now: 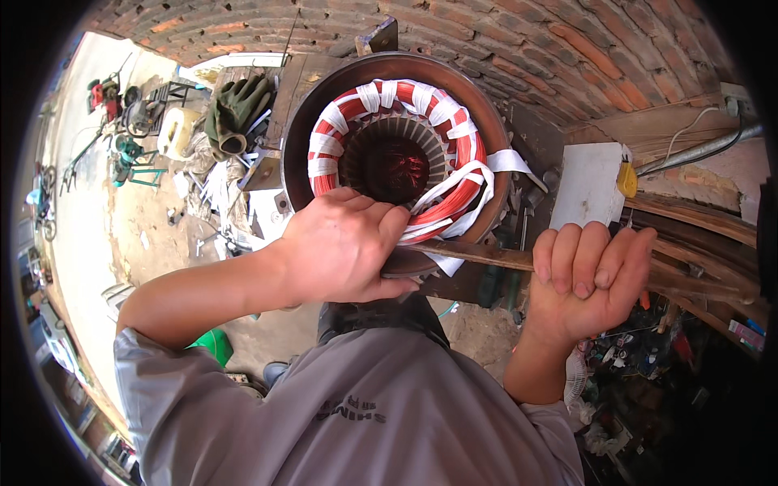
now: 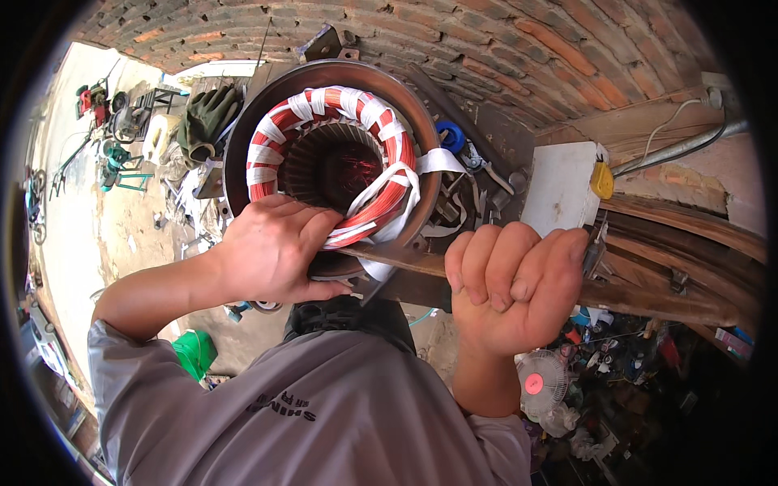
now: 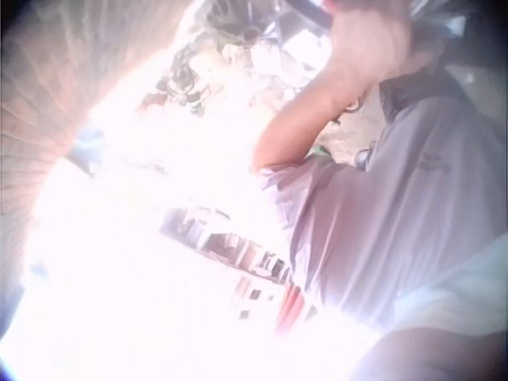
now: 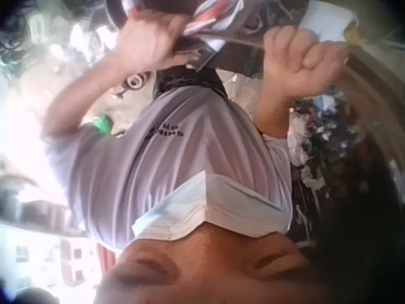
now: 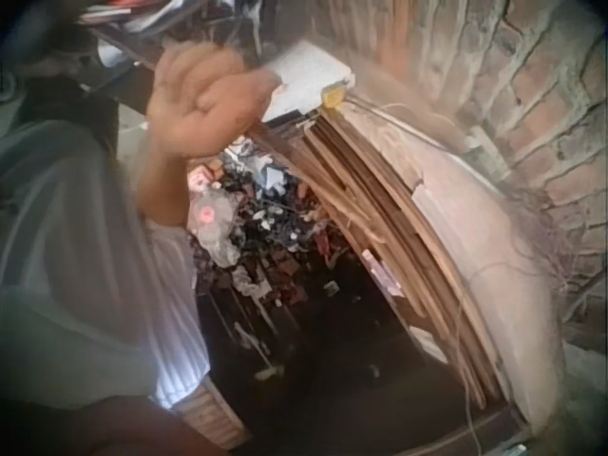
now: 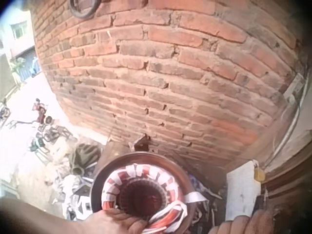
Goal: The person wraps a white insulating tape around a motor stator with red copper windings. They repeatedly pull the tape, fold it over the windings, and use a hammer to tap the tape into place, securing it around the stator.
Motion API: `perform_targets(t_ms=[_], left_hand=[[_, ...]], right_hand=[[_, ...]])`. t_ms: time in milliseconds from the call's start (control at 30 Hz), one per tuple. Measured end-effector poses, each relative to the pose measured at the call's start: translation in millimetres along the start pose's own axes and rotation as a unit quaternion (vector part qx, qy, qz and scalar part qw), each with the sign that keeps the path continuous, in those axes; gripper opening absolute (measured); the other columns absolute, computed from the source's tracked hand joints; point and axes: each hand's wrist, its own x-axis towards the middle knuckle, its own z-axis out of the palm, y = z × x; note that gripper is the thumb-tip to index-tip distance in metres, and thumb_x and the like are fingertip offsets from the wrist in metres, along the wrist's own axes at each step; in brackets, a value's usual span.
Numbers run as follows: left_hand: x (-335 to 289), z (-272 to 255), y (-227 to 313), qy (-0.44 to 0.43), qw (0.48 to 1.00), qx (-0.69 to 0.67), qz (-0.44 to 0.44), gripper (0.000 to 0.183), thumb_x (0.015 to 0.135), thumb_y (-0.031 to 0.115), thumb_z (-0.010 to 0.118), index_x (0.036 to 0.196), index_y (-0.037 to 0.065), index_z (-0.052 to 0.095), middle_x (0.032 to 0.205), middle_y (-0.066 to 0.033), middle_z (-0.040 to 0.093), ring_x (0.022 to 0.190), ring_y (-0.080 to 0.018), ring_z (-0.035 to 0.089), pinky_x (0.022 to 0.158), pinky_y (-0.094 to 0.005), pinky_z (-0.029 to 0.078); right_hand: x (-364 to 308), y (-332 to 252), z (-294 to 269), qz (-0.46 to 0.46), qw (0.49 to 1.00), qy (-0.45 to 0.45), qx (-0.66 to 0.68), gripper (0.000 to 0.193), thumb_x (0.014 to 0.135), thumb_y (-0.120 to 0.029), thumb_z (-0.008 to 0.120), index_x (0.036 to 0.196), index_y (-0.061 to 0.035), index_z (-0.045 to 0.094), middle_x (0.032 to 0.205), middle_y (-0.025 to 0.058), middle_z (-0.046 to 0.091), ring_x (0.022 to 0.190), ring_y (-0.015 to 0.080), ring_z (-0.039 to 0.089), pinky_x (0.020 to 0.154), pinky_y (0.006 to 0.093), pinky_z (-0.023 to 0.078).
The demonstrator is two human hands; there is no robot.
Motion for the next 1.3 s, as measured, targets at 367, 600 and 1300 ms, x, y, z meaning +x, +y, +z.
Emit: perform_targets(t_ms=[367, 600, 1300], left_hand=[[57, 45, 122, 0.386, 0.87, -0.304, -0.039, 0.059, 0.072, 0.01, 0.081, 0.125, -0.003, 0.058, 0.11, -0.0171, 0.065, 0.096, -0.0348, 0.065, 0.082, -0.042, 0.051], [73, 50, 122, 0.445, 0.862, -0.229, -0.08, 0.037, 0.074, 0.028, 0.082, 0.064, 0.01, 0.051, 0.065, -0.0045, 0.057, 0.055, -0.0259, 0.058, 0.048, -0.0378, 0.045], [71, 52, 122, 0.48, 0.847, -0.224, -0.045, 0.043, 0.079, 0.03, 0.086, 0.056, 0.013, 0.053, 0.052, -0.0025, 0.051, 0.045, -0.0247, 0.053, 0.041, -0.0382, 0.038]], right_hand=[[24, -73, 10, 0.005, 0.938, -0.347, 0.005, 0.054, 0.095, -0.057, 0.07, 0.084, -0.0053, 0.06, 0.075, 0.0051, 0.055, 0.059, 0.0174, 0.054, 0.058, 0.0315, 0.049], [-11, -72, 28, -0.066, 0.971, -0.225, -0.055, 0.06, 0.107, -0.048, 0.045, 0.058, -0.0134, 0.047, 0.053, 0.0001, 0.045, 0.041, 0.0116, 0.041, 0.042, 0.027, 0.034], [-53, -63, 52, -0.157, 0.958, -0.192, -0.145, 0.058, 0.111, -0.038, 0.031, 0.06, -0.0138, 0.043, 0.056, 0.0008, 0.041, 0.042, 0.0148, 0.033, 0.044, 0.0312, 0.03]])
